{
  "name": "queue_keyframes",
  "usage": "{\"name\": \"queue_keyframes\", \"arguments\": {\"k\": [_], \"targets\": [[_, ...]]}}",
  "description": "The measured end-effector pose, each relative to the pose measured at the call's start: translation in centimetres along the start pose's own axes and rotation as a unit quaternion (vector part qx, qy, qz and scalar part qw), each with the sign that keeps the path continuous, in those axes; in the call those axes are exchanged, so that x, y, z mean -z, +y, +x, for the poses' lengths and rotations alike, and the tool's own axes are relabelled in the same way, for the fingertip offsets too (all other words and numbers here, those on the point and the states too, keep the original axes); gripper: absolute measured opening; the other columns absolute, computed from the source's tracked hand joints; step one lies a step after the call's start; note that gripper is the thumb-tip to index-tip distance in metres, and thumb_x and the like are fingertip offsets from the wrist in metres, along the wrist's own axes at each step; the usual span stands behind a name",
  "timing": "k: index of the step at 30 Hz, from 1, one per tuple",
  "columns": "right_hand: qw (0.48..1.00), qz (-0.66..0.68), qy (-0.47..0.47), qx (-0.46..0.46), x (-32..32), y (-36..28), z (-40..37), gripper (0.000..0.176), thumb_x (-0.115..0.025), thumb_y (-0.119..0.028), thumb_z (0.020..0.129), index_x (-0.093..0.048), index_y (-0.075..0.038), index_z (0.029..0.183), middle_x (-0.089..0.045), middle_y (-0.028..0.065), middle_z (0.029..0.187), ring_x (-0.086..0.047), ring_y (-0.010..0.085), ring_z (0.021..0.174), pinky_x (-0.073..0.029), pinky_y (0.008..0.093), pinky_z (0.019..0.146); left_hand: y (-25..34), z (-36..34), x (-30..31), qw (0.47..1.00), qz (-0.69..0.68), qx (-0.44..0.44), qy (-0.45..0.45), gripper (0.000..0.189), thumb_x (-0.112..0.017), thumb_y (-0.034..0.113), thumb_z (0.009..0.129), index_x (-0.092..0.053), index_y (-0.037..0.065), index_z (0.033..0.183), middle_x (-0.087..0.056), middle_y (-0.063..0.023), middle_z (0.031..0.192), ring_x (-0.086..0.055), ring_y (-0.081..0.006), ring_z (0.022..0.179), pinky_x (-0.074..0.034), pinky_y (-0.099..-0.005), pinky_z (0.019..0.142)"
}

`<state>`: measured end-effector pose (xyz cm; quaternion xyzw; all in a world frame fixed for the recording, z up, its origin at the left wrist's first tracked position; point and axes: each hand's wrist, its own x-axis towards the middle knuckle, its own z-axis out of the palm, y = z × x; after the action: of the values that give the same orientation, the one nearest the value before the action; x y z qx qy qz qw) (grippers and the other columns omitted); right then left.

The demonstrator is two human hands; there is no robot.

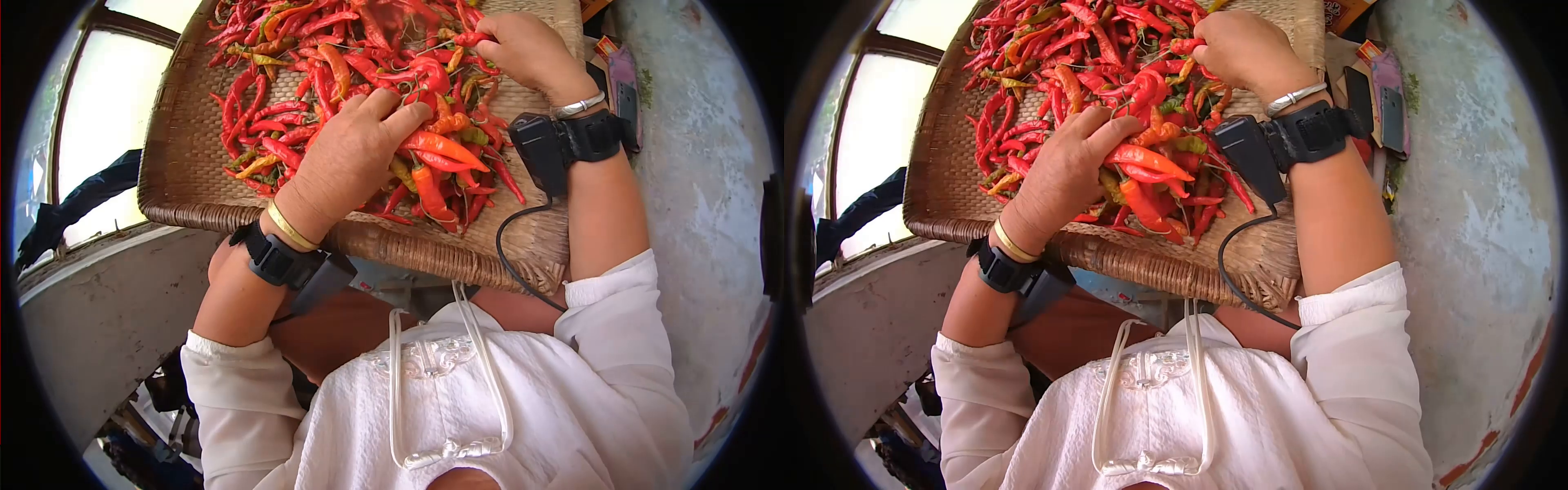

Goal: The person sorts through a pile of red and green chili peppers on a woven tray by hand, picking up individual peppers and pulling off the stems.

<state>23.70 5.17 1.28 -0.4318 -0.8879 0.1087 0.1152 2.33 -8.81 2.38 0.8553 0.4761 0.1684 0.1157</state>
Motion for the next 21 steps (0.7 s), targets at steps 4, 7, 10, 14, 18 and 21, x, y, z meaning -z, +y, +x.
{"name": "queue_keyframes", "arguments": {"k": [4,7,10,14,18,21], "targets": [[1.000,-0.027,0.005,-0.009,1.8,-2.5,0.2,0.020,-0.055,-0.020,0.073,-0.061,-0.001,0.074,-0.059,0.0223,0.073,-0.058,0.0380,0.072,-0.046,0.0439,0.065,-0.1,0.0,2.0,0.987,0.000,0.021,-0.160,0.062,-0.068,0.005,0.062,-0.050,0.008,0.122,-0.051,-0.0171,0.110,-0.052,-0.0328,0.096,-0.045,-0.0386,0.086],[0.996,0.059,0.054,0.039,1.9,-3.3,0.5,0.017,-0.055,-0.017,0.079,-0.061,-0.001,0.075,-0.061,0.0170,0.069,-0.060,0.0297,0.064,-0.049,0.0379,0.060,-2.7,1.1,5.3,0.981,-0.118,0.065,-0.139,0.053,-0.069,0.008,0.070,-0.052,0.005,0.120,-0.053,-0.0154,0.115,-0.058,-0.0249,0.089,-0.048,-0.0323,0.080],[0.949,0.300,-0.081,-0.051,0.8,-4.3,0.8,0.022,-0.060,-0.022,0.079,-0.063,0.000,0.082,-0.058,0.0090,0.061,-0.058,0.0183,0.055,-0.047,0.0329,0.054,-3.5,2.4,4.9,0.962,-0.191,0.185,-0.061,0.045,-0.065,0.012,0.081,-0.050,0.003,0.122,-0.058,-0.0085,0.108,-0.057,-0.0095,0.079,-0.048,-0.0225,0.071],[0.908,0.367,-0.197,-0.029,0.9,-5.8,0.3,0.025,-0.061,-0.025,0.080,-0.064,-0.001,0.085,-0.056,0.0024,0.060,-0.053,0.0104,0.052,-0.043,0.0267,0.049,-3.5,2.8,1.5,0.931,-0.322,0.164,0.051,0.042,-0.063,0.017,0.084,-0.050,0.003,0.122,-0.060,-0.0005,0.091,-0.049,-0.0041,0.071,-0.043,-0.0196,0.061],[0.925,0.283,-0.253,0.034,0.9,-5.7,0.6,0.027,-0.061,-0.024,0.076,-0.063,0.000,0.087,-0.056,0.0088,0.062,-0.054,0.0150,0.055,-0.042,0.0304,0.053,-3.2,3.5,2.3,0.963,-0.234,0.133,-0.029,0.029,-0.065,0.013,0.081,-0.058,0.002,0.106,-0.058,-0.0011,0.068,-0.048,-0.0064,0.058,-0.043,-0.0214,0.056],[0.930,0.279,-0.237,0.025,0.7,-5.5,0.6,0.026,-0.062,-0.024,0.074,-0.061,0.000,0.083,-0.055,0.0098,0.062,-0.053,0.0162,0.056,-0.041,0.0314,0.054,-3.7,3.4,2.3,0.982,-0.155,0.108,-0.009,0.024,-0.066,0.012,0.078,-0.060,0.002,0.099,-0.057,-0.0049,0.060,-0.049,-0.0112,0.052,-0.043,-0.0234,0.054]]}}
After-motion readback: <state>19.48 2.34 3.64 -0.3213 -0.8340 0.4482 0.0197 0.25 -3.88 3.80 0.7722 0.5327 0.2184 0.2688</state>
